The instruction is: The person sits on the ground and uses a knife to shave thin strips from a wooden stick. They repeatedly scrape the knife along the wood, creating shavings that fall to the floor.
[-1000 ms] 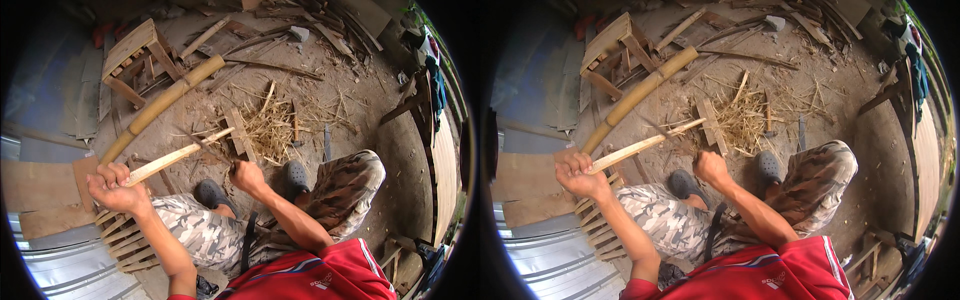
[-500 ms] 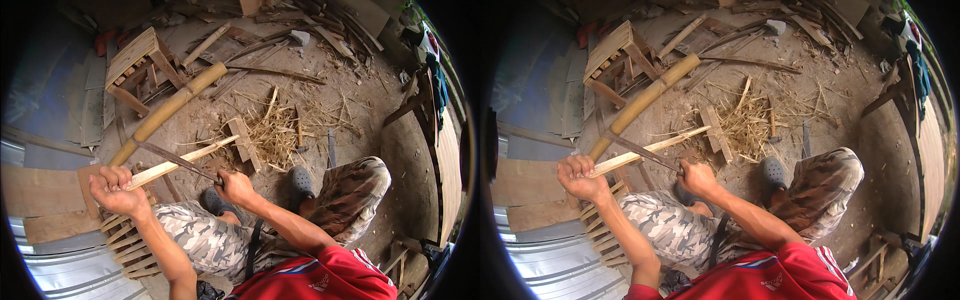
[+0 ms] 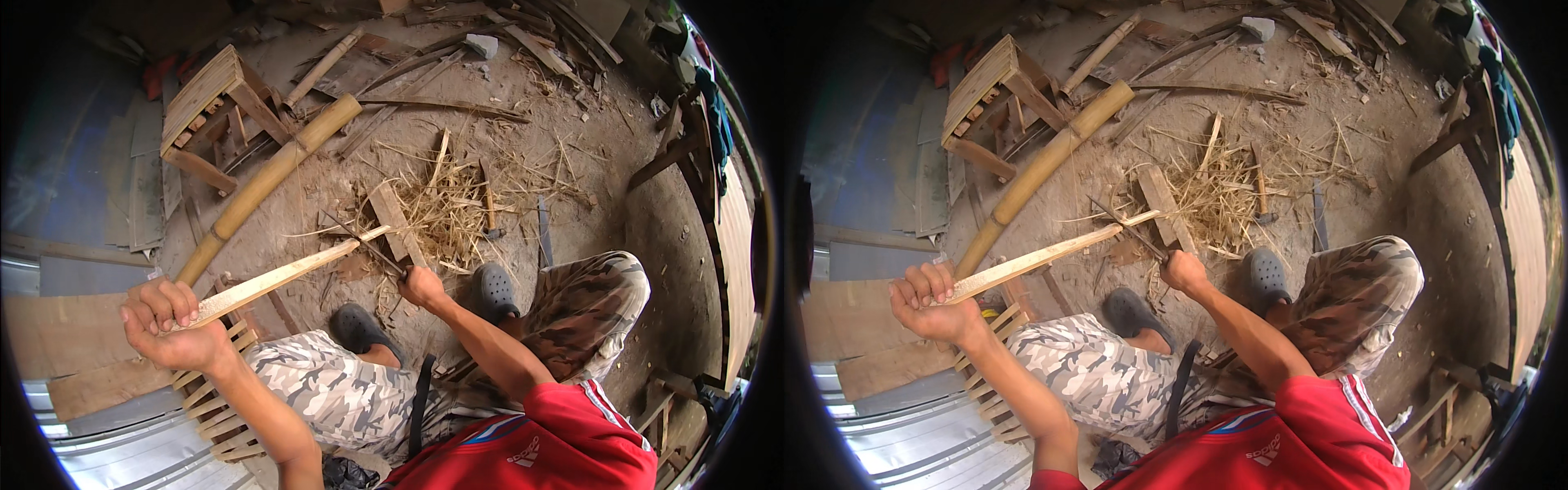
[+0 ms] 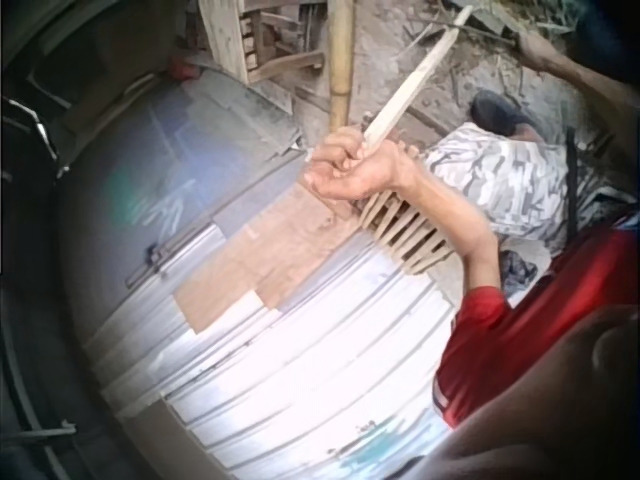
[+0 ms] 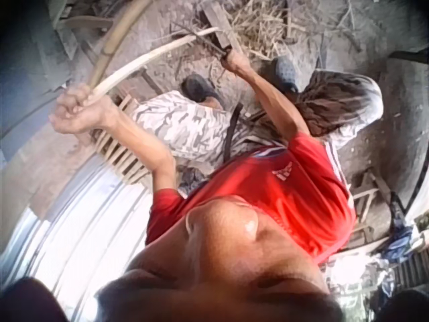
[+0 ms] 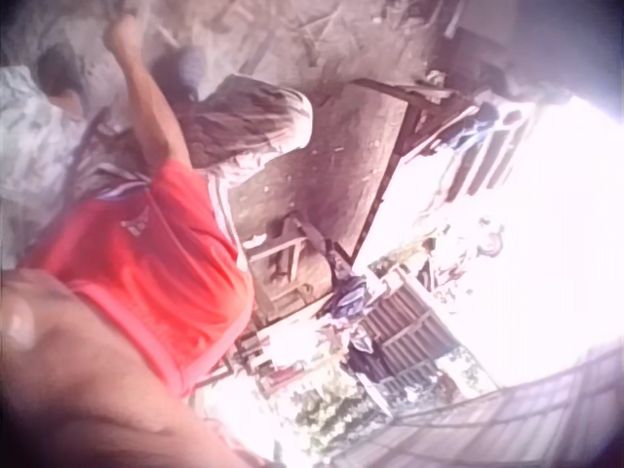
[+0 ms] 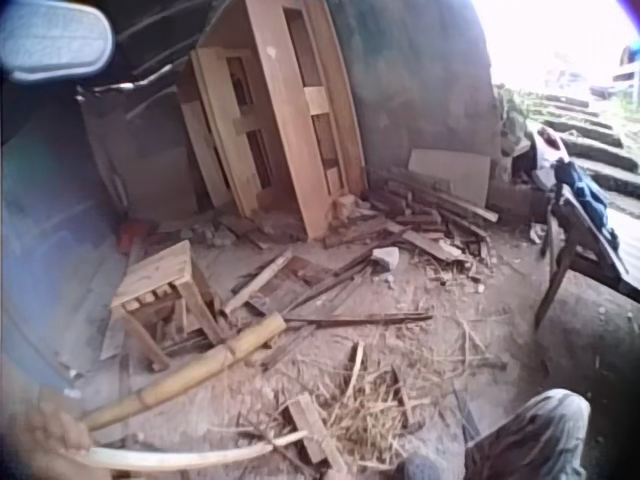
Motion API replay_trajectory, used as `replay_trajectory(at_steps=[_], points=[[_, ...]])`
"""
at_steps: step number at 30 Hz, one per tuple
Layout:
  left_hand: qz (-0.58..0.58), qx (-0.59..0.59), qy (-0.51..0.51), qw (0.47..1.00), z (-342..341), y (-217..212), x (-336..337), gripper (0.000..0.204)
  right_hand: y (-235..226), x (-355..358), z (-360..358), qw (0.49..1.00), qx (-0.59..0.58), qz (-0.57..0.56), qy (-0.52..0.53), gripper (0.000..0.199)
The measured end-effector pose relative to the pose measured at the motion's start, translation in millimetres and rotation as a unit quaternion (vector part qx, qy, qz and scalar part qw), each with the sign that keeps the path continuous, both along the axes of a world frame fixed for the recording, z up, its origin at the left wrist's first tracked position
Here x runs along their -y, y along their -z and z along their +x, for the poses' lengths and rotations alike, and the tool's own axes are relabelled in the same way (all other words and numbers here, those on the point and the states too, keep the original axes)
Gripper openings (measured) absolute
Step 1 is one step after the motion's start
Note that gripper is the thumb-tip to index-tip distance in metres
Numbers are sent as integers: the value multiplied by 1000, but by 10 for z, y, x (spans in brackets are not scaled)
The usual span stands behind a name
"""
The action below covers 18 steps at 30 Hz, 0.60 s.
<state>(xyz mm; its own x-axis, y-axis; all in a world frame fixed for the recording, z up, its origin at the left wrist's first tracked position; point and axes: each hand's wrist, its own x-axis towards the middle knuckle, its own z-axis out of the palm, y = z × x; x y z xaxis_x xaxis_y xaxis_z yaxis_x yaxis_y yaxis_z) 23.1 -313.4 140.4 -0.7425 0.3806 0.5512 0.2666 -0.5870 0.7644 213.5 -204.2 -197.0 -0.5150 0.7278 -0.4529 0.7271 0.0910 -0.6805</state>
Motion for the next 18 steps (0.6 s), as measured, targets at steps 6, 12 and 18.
replay_trajectory(at_steps=[6, 12, 18], points=[[27, -68, -95, 993, 76, 185, -357, 32, -3, -107, -49, 993, -34, -114, -4, 34], [-33, -30, 9, 999, -117, 417, -662, 39, -382, -75, -94, 999, 5, 28, -28, 32], [-47, -8, -13, 999, -83, 281, -748, 42, -692, 129, 7, 997, -28, -76, 2, 35]])
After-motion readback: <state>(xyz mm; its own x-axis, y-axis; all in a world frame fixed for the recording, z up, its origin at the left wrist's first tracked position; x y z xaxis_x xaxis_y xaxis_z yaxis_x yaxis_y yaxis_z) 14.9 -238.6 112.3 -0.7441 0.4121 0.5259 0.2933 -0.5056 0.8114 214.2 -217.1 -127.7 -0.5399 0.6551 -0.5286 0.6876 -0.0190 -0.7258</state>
